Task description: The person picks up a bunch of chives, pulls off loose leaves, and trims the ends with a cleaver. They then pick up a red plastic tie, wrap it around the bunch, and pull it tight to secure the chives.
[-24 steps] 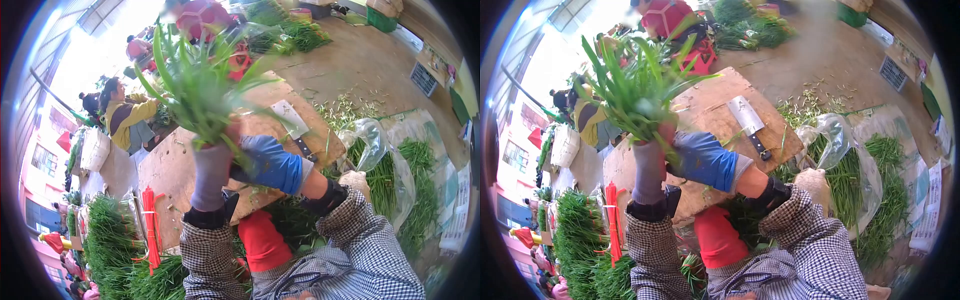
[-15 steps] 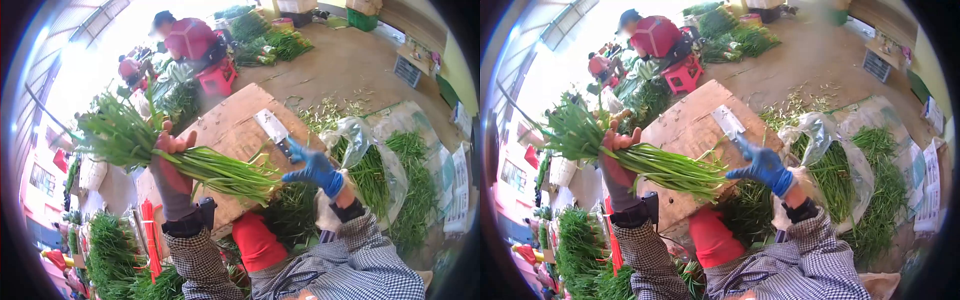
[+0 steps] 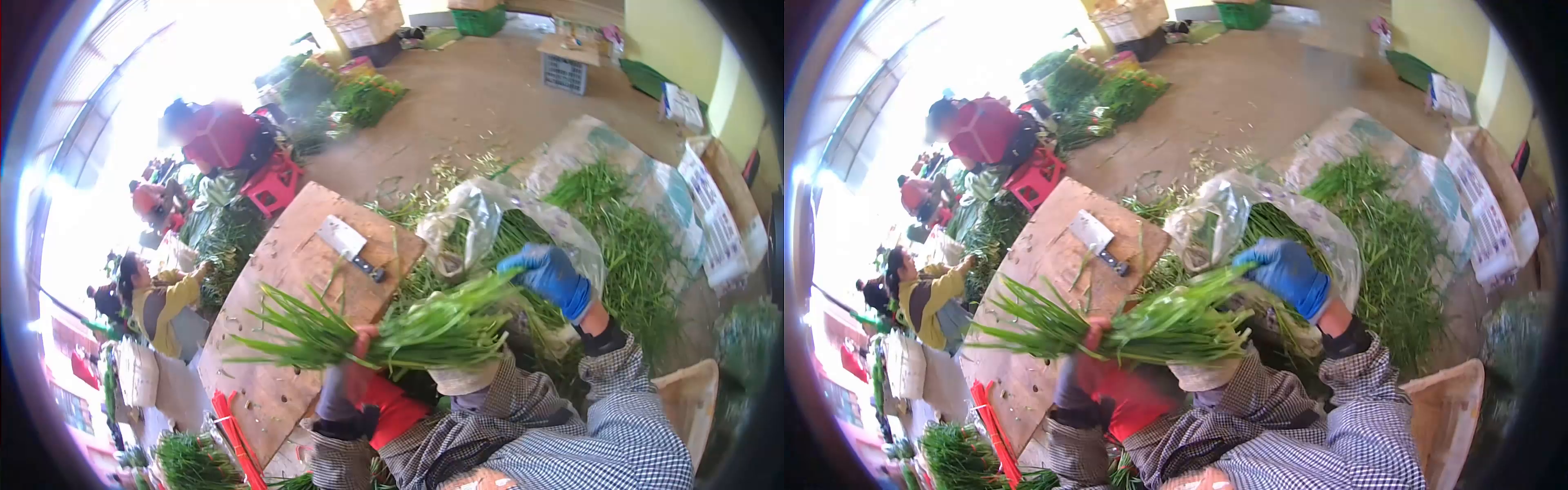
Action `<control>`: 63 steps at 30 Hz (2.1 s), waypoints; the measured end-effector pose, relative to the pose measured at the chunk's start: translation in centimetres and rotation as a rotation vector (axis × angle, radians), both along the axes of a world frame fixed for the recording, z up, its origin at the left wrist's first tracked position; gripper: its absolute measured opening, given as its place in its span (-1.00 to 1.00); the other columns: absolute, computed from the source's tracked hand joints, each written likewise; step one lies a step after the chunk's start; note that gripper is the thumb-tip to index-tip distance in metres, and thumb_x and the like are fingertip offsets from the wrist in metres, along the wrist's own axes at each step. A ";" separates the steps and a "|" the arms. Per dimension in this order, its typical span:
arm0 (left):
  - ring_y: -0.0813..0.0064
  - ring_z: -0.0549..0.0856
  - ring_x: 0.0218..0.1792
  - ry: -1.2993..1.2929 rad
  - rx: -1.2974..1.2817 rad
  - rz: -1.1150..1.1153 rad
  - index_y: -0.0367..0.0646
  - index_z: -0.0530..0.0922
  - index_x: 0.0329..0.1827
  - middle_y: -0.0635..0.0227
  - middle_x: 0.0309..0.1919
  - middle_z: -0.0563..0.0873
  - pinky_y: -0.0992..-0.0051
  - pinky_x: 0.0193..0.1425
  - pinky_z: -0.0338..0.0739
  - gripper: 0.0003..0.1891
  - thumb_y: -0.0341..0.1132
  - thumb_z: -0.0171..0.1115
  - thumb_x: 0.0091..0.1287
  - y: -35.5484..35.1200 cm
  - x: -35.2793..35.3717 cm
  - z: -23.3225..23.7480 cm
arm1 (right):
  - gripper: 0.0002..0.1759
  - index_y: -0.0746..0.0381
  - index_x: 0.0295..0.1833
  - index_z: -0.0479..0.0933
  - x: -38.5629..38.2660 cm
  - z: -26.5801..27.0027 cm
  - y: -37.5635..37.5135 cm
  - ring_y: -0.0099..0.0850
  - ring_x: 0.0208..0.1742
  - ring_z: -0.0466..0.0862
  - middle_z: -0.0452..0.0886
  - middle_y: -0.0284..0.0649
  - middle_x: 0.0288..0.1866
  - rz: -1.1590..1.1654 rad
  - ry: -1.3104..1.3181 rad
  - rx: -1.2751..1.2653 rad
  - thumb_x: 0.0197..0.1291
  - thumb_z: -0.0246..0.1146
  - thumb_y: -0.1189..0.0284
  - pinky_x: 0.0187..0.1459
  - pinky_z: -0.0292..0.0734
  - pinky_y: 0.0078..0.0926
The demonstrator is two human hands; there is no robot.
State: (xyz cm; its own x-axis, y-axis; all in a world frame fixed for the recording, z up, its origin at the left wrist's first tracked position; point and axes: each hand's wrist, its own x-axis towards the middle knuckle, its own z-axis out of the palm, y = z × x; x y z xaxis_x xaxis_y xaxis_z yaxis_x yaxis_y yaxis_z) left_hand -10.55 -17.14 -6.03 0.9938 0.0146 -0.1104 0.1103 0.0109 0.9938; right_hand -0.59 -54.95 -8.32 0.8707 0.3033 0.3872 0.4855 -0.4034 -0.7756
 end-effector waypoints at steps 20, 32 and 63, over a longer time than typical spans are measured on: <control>0.14 0.67 0.08 0.197 -0.798 0.131 0.01 0.52 0.06 0.23 0.07 0.66 -0.06 0.12 0.62 -0.76 -0.41 0.11 0.36 0.1 -6.6 -7.5 | -0.05 0.16 0.43 0.36 -10.0 -8.8 -7.9 -0.29 -0.01 0.72 0.70 0.02 -0.05 -0.232 0.488 -0.021 0.11 0.25 -0.28 -0.01 0.59 -0.42; 0.19 0.66 0.03 0.134 -0.662 0.286 -0.04 0.57 0.05 0.19 0.04 0.67 0.12 0.11 0.64 -0.71 -0.36 0.23 0.26 0.5 -7.2 -10.4 | -0.68 0.27 -0.43 0.53 -4.7 -9.8 2.8 -0.15 -0.51 0.51 0.50 -0.06 -0.52 -0.042 0.189 0.022 0.19 0.36 0.24 -0.40 0.40 -0.26; 0.38 0.55 0.18 0.149 -0.844 0.092 -0.02 0.50 0.16 0.28 0.20 0.58 0.30 0.22 0.53 -0.67 -0.35 0.17 0.33 1.6 -5.7 -12.2 | -0.73 0.22 0.01 0.65 -10.8 -8.5 -21.2 -0.31 -0.26 0.74 0.73 -0.09 -0.14 -0.842 0.166 -0.482 0.19 0.29 0.42 -0.22 0.62 -0.40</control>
